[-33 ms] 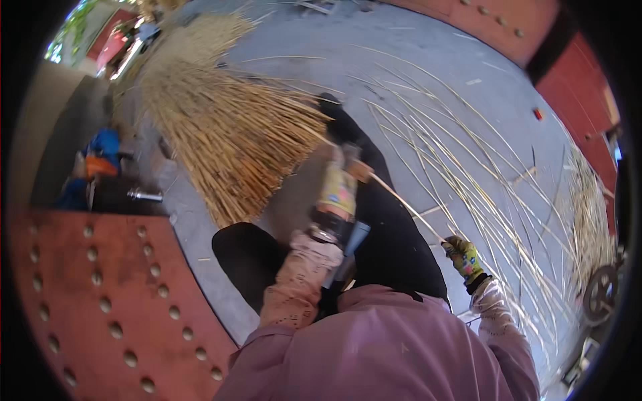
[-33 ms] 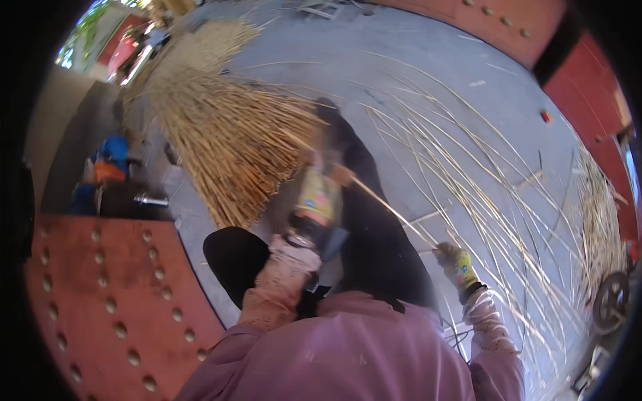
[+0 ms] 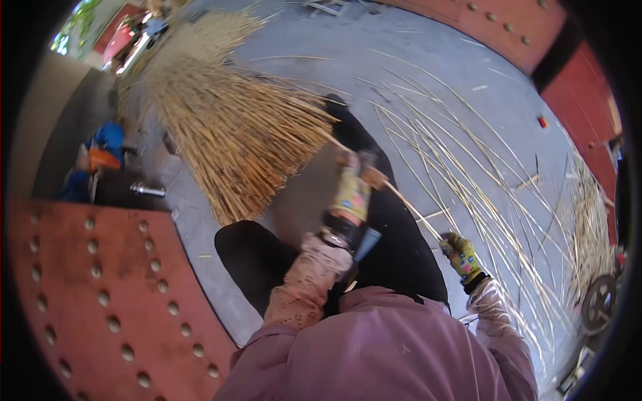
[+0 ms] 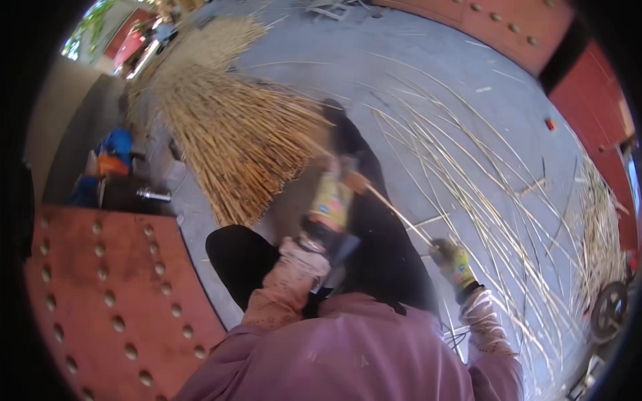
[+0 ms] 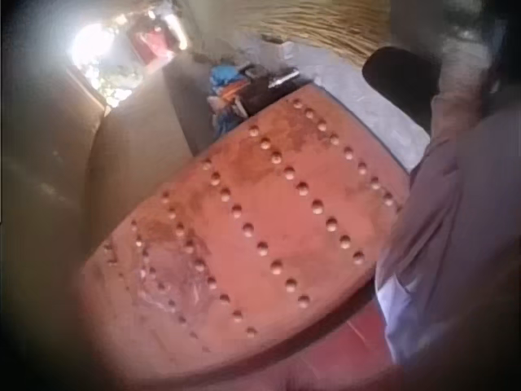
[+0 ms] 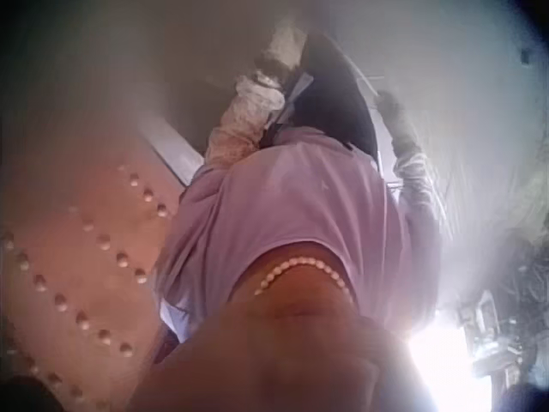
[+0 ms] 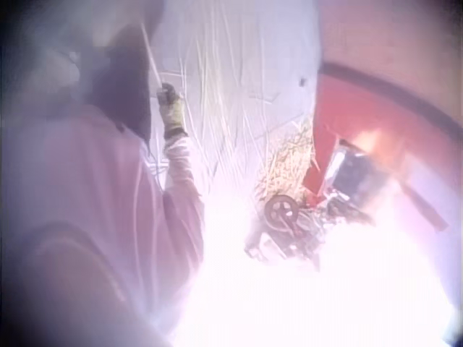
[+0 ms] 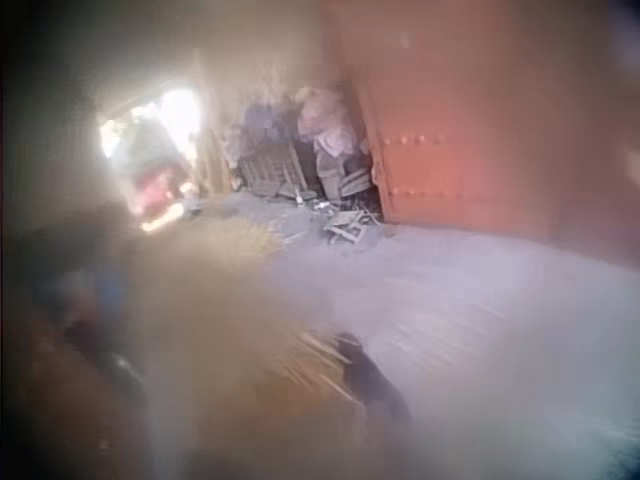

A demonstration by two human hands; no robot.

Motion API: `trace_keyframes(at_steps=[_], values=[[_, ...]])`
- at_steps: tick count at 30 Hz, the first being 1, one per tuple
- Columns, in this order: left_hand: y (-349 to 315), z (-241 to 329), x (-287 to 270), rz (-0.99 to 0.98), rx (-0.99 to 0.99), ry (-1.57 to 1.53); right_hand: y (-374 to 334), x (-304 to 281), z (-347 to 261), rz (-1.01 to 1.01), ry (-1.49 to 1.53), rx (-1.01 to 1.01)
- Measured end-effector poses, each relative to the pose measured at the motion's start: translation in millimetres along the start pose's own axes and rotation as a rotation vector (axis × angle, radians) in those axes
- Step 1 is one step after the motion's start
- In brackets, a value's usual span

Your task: The person pulls a reed from a pile, places it into a wooden tool, and shaves it by pulling the reed through the tool. They repeat this process with several reeds, one at a time, to prepare them for weaving.

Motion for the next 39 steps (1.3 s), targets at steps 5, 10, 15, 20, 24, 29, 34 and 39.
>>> trace_keyframes(at_steps=[5,10,15,20,24,29,34,39], values=[[-17,-14,32,0.300,0.095,-0.500,71,42,-101,0.153,0.315,-0.267],[13,57,-43,-0.036,0.218,-0.323,63,34,-90,0.103,0.251,-0.223],[-10,161,-85,0.300,0.465,-0.198,62,7,90,0.133,0.443,0.093],[-40,172,-131,0.424,0.438,-0.572,139,-1,-38,0.355,-0.302,-0.424],[-48,152,-158,0.428,0.365,-0.624,200,53,-209,-0.266,0.321,0.029],[-66,145,-143,0.628,0.250,-0.471,255,200,-276,-0.781,0.627,-0.097],[-67,132,-146,0.397,0.059,-0.647,287,377,-207,-0.546,0.605,-0.281],[-73,155,-128,0.575,0.081,-0.585,320,412,-222,-0.850,0.628,0.004]])
Point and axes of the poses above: each hand's wrist, its own y-axis towards the middle knuckle, its own x-axis out of the palm, z = x × y, the point moved 1 cm from there along y, towards the middle knuckle, and after that the axes turned 3 degrees about z, right-handed, at the moved point
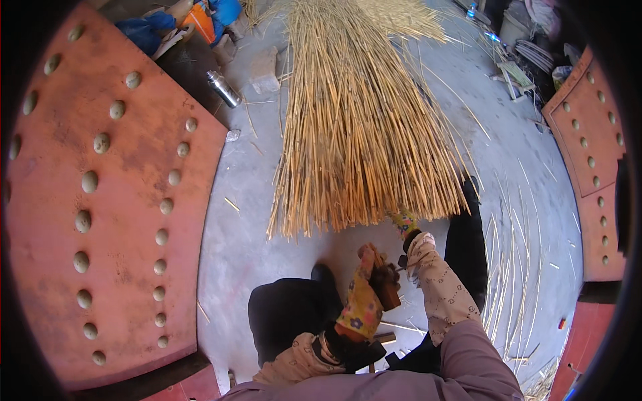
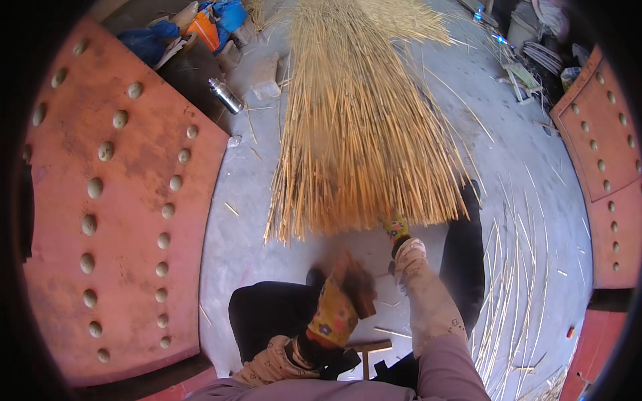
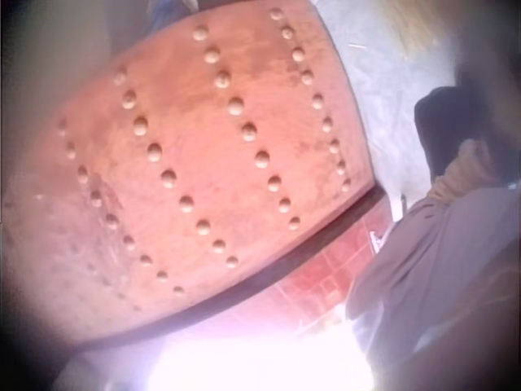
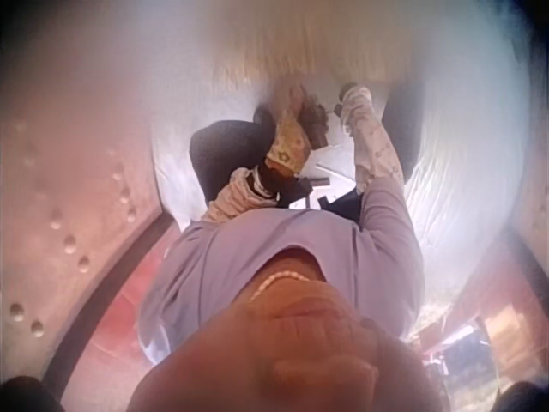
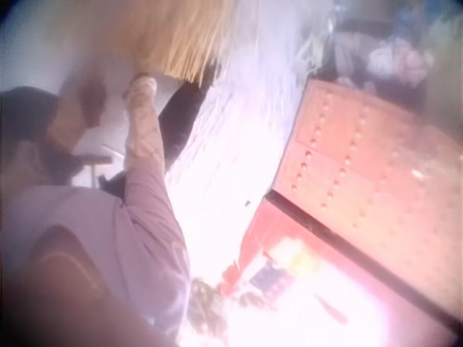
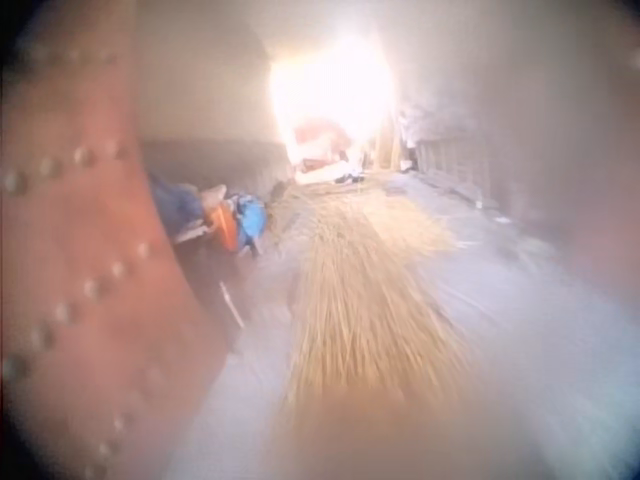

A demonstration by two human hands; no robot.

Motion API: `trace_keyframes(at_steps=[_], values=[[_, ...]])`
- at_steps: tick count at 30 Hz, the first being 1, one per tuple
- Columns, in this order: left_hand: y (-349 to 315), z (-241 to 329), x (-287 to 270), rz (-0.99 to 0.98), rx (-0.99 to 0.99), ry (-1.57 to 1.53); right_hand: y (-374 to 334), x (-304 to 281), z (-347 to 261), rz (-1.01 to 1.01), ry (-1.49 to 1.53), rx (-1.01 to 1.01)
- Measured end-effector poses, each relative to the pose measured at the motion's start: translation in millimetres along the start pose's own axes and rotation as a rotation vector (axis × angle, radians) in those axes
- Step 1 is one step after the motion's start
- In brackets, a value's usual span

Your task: The person pulls a reed from a pile, places it into a wooden tool, and shaves it by pulling the reed through the tool. They repeat this process with several reeds, one at a time, to prepare them for weaving.

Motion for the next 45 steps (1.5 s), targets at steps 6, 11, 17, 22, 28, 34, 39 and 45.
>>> trace_keyframes(at_steps=[6,11,17,22,28,34,39,45], values=[[4,2,-10,-0.046,0.000,0.033,22,6,-35,-0.233,-0.043,0.276],[11,-2,-24,-0.173,0.024,0.004,-19,-1,-73,-0.392,-0.128,0.232],[13,-6,-30,-0.090,0.155,0.118,-182,-41,-94,-0.607,-0.330,0.140],[26,-46,-23,-0.259,-0.045,0.279,-330,-53,-80,-0.587,-0.469,0.005],[21,-73,1,-0.421,0.039,0.280,-513,-118,-38,-0.424,-0.784,0.179],[-7,-126,26,-0.543,-0.121,0.276,-678,-167,42,0.095,-1.317,0.711],[-110,-155,46,-0.904,-0.090,0.611,-693,-159,90,0.332,-1.074,0.638],[-129,-103,77,-0.866,0.086,0.467,-649,-147,102,0.342,-0.793,0.315]])
Point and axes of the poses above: each hand's wrist, its own y-axis towards the middle knuckle, its own x-axis out of the palm, z = x × y, the point moved 1 cm from there along y, towards the middle knuckle, and after that the axes turned 3 degrees about z, right-handed, at the moved point
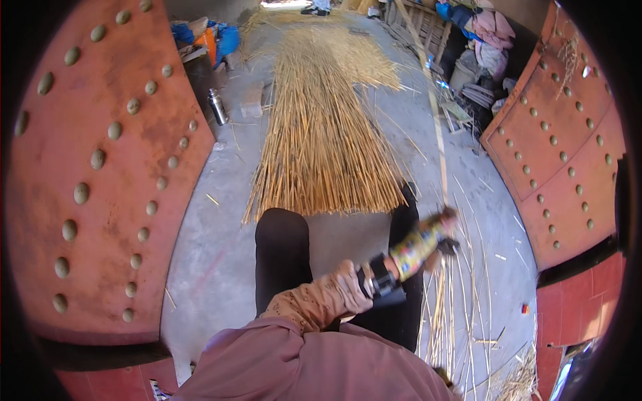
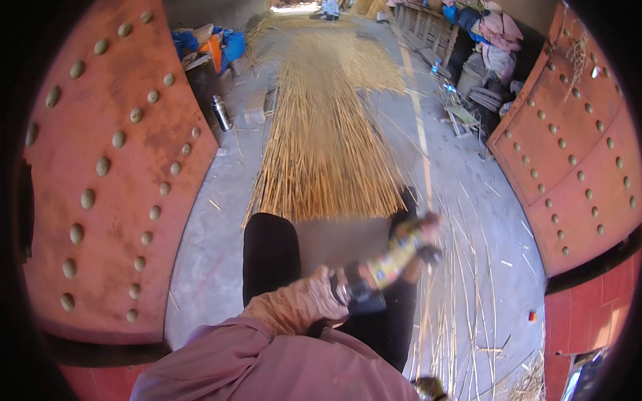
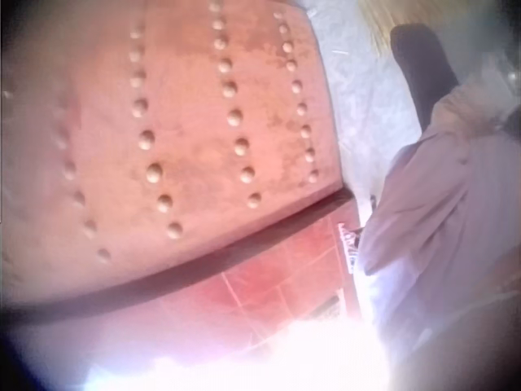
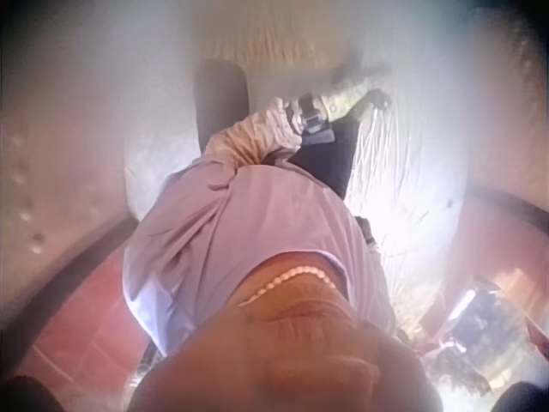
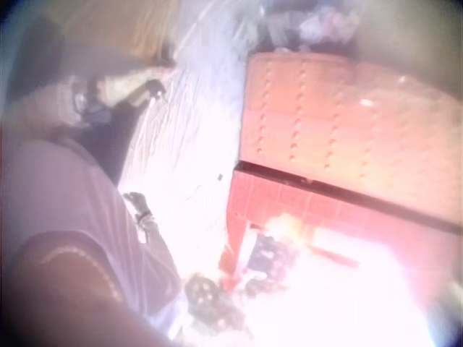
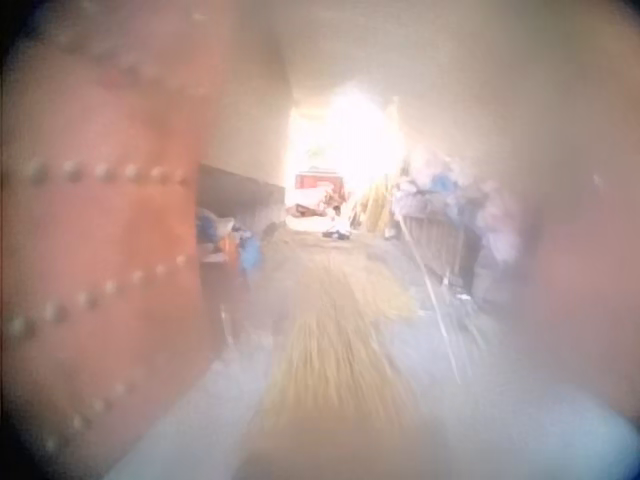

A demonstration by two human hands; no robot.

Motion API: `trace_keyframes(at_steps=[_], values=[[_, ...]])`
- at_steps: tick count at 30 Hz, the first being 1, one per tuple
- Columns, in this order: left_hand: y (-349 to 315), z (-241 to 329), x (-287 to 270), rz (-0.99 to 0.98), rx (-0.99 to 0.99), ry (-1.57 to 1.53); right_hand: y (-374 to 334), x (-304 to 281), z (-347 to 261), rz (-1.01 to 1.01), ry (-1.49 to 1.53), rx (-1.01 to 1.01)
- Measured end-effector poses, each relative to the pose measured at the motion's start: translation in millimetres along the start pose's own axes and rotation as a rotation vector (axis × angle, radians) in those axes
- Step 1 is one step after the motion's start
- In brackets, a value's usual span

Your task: The person pulls a reed from a pile, places it into a wooden tool, and shaves it by pulling the reed through the tool. They repeat this process with several reeds, one at a time, to prepare them for weaving.

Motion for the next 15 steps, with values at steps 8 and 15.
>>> trace_keyframes(at_steps=[8,15], values=[[-10,-7,-42,0.144,0.072,-0.005,100,-22,-263,-0.130,0.366,-0.704],[-14,100,-94,0.317,0.449,0.277,122,8,-271,-0.722,0.656,-0.342]])
Point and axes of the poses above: each hand's wrist, its own y-axis towards the middle knuckle, its own x-axis out of the palm, z = x × y, the point moved 1 cm from there along y, towards the middle knuckle, and after that the axes turned 3 degrees about z, right-handed, at the moved point
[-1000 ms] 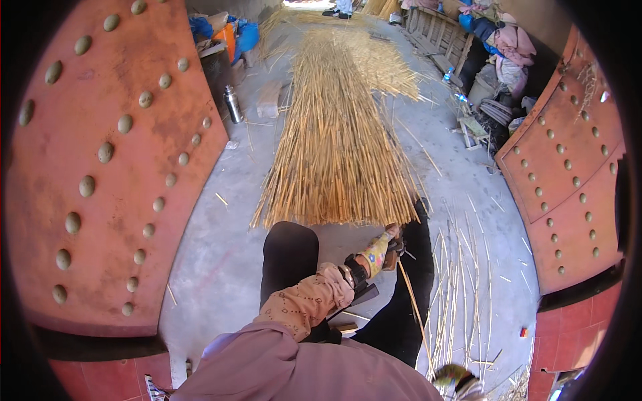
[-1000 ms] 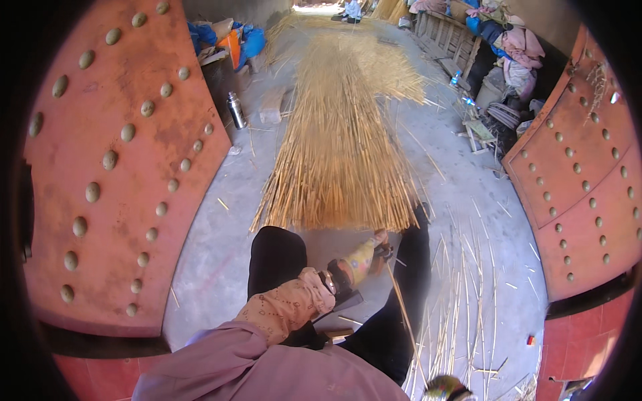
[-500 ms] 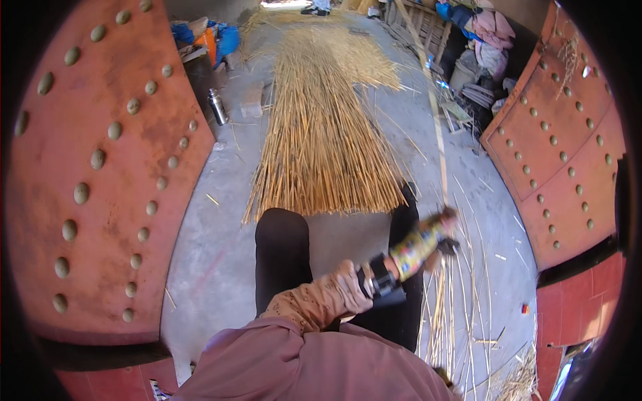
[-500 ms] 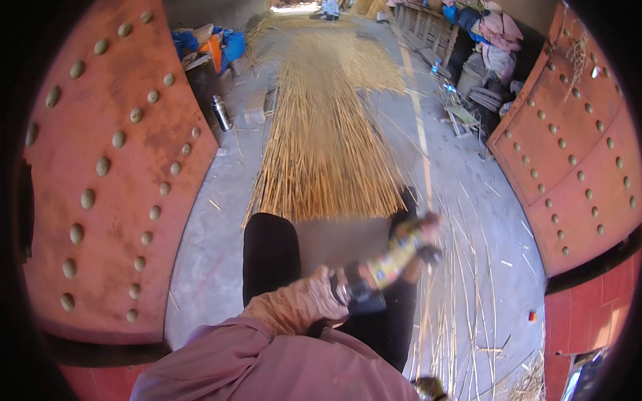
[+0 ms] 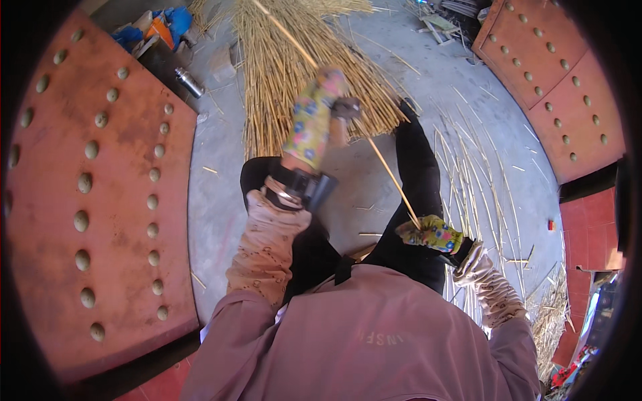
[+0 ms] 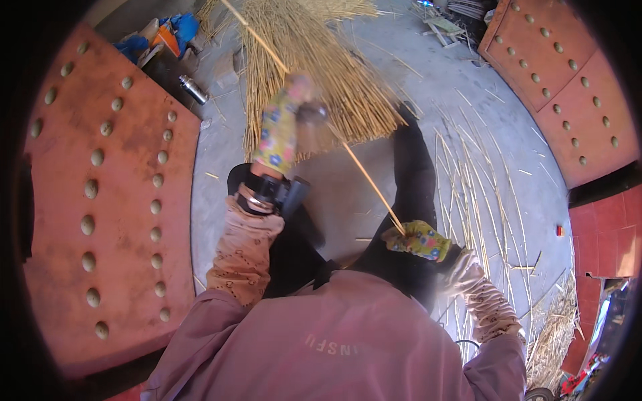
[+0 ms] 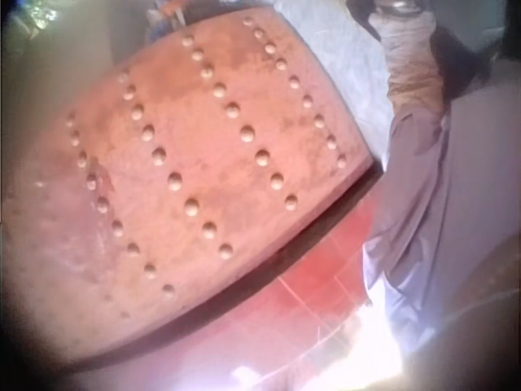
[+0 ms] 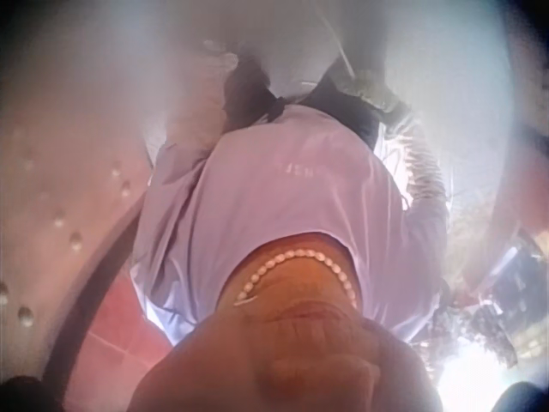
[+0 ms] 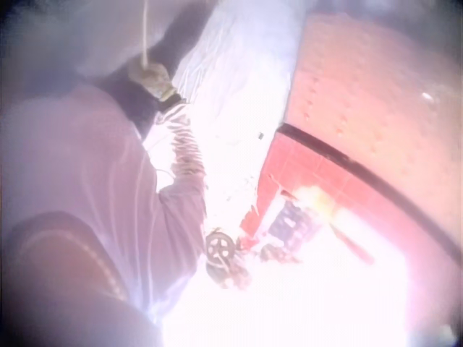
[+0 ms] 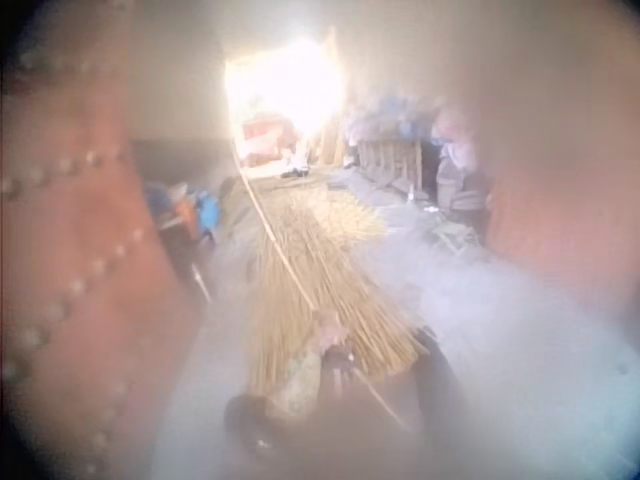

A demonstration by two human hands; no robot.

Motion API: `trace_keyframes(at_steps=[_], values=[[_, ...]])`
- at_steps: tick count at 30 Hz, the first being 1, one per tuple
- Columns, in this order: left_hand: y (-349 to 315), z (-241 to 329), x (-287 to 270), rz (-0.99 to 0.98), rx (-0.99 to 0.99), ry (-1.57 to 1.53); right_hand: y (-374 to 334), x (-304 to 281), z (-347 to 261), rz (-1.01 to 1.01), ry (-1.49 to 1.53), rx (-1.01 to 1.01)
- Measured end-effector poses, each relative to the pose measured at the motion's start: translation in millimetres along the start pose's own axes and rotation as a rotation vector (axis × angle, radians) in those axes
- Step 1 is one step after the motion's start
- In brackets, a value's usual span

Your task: The person pulls a reed from a pile, places it into a wooden tool, and shaves it by pulling the reed through the tool. They repeat this process with several reeds, one at a time, to prepare them for weaving.

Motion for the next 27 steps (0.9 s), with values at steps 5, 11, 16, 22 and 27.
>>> trace_keyframes(at_steps=[5,11,16,22,27], values=[[3,31,-33,0.082,-0.018,0.195,1,14,-29,0.205,-0.737,-0.149],[5,65,-62,0.137,0.175,0.356,42,39,-88,0.161,-1.197,0.492],[-14,55,-29,0.010,0.106,0.226,68,20,-68,0.263,-0.968,-0.313],[-45,20,-8,-0.243,-0.070,0.408,104,77,-88,0.081,-0.407,-0.178],[-73,-33,-26,0.021,-0.404,0.040,107,23,-80,0.113,0.094,-0.706]])
Point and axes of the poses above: each hand's wrist, its own y-axis towards the middle knuckle, its own x-axis out of the palm, z = x × y, the point moved 1 cm from there along y, towards the middle knuckle, and after that the axes turned 3 degrees about z, right-handed, at the moved point
